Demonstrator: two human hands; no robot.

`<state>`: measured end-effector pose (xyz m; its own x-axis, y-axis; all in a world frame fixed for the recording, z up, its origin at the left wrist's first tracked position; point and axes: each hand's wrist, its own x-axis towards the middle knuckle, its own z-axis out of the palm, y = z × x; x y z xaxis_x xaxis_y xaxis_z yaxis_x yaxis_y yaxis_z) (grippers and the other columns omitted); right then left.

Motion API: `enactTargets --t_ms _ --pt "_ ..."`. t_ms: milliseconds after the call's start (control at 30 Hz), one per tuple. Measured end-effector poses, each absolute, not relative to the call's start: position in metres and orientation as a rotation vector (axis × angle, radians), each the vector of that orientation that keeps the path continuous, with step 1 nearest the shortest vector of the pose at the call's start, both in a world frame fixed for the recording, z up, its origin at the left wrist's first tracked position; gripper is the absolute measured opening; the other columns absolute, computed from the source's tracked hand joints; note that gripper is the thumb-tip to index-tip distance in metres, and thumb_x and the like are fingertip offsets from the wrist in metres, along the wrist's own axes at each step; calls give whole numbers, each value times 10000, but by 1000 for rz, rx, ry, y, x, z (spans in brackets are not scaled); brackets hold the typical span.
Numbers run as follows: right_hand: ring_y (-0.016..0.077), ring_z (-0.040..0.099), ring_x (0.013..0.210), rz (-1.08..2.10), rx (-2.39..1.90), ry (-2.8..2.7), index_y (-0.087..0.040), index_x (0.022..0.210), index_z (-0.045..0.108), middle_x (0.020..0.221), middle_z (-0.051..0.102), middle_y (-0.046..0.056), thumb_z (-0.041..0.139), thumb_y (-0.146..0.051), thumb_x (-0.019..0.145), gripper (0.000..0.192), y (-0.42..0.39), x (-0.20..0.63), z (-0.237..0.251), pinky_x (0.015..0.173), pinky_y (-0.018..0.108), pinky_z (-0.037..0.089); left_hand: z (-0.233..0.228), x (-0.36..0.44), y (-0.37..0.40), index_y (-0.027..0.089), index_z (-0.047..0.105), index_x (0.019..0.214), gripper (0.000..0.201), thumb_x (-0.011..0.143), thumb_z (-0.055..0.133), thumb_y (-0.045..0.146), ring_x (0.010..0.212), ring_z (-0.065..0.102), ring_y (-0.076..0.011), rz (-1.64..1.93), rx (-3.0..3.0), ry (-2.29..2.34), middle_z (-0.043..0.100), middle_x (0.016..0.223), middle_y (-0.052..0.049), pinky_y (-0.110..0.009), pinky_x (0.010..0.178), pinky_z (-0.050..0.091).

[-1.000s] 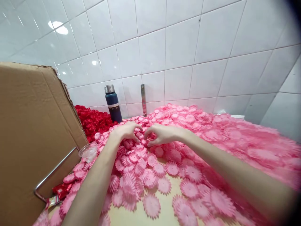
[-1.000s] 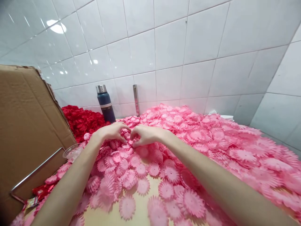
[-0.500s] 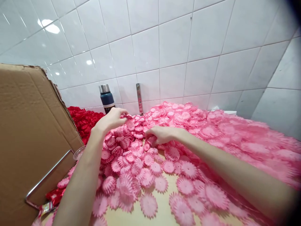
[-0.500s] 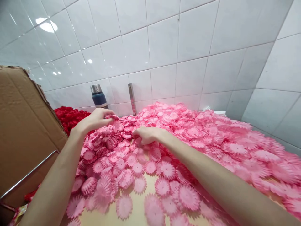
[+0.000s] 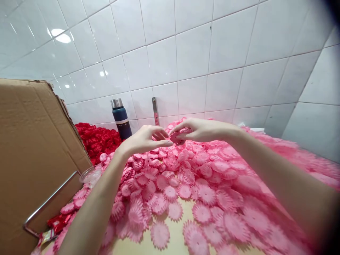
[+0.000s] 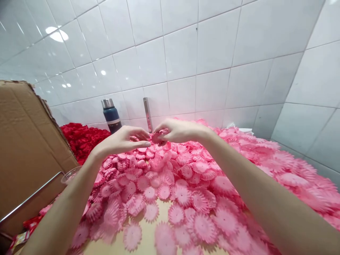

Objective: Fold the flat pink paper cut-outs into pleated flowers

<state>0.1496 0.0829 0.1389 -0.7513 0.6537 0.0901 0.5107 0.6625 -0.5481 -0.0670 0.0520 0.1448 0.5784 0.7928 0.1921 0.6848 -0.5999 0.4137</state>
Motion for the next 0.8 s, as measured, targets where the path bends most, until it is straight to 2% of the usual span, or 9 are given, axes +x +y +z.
enactTargets --t_ms 100,200,433,633,700,800 --pt "204 669 838 771 -904 -2523 -182 1083 663 1027 699 81 586 -348 842 302 74 154 145 720 316 522 145 -53 47 119 724 905 322 814 620 409 726 663 -181 630 2516 1172 736 830 -90 -263 626 498" --pt "203 679 836 830 -880 -2425 -185 1172 592 1106 676 103 661 -378 798 427 65 160 154 691 304 538 147 -52 45 113 728 911 286 805 640 364 752 668 -191 705 2466 1164 736 836 -99 -276 660 508" --pt "184 697 822 1163 -554 -2387 -159 1139 585 884 739 56 711 -276 785 393 55 176 166 689 279 551 152 -56 36 117 708 929 228 807 643 299 780 630 -177 651 2280 871 696 865 -77 -272 689 497" --pt "122 700 670 1503 -173 -2292 -128 1068 587 833 750 48 688 -183 820 273 58 176 161 630 228 565 154 -51 28 127 670 778 116 767 683 241 603 516 -112 583 2144 685 585 658 3 -223 565 420" --pt "118 697 635 1539 -129 -2263 -131 1066 578 819 752 48 695 -178 814 281 60 175 159 605 222 566 154 -51 29 129 676 767 117 768 685 246 613 527 -119 566 2144 680 597 653 -1 -229 578 426" --pt "148 705 656 1430 -282 -2245 -129 1059 576 782 747 54 721 -213 792 315 65 174 157 609 251 573 149 -50 35 124 700 822 168 796 661 285 660 580 -139 623 2186 829 656 726 -40 -238 597 456"
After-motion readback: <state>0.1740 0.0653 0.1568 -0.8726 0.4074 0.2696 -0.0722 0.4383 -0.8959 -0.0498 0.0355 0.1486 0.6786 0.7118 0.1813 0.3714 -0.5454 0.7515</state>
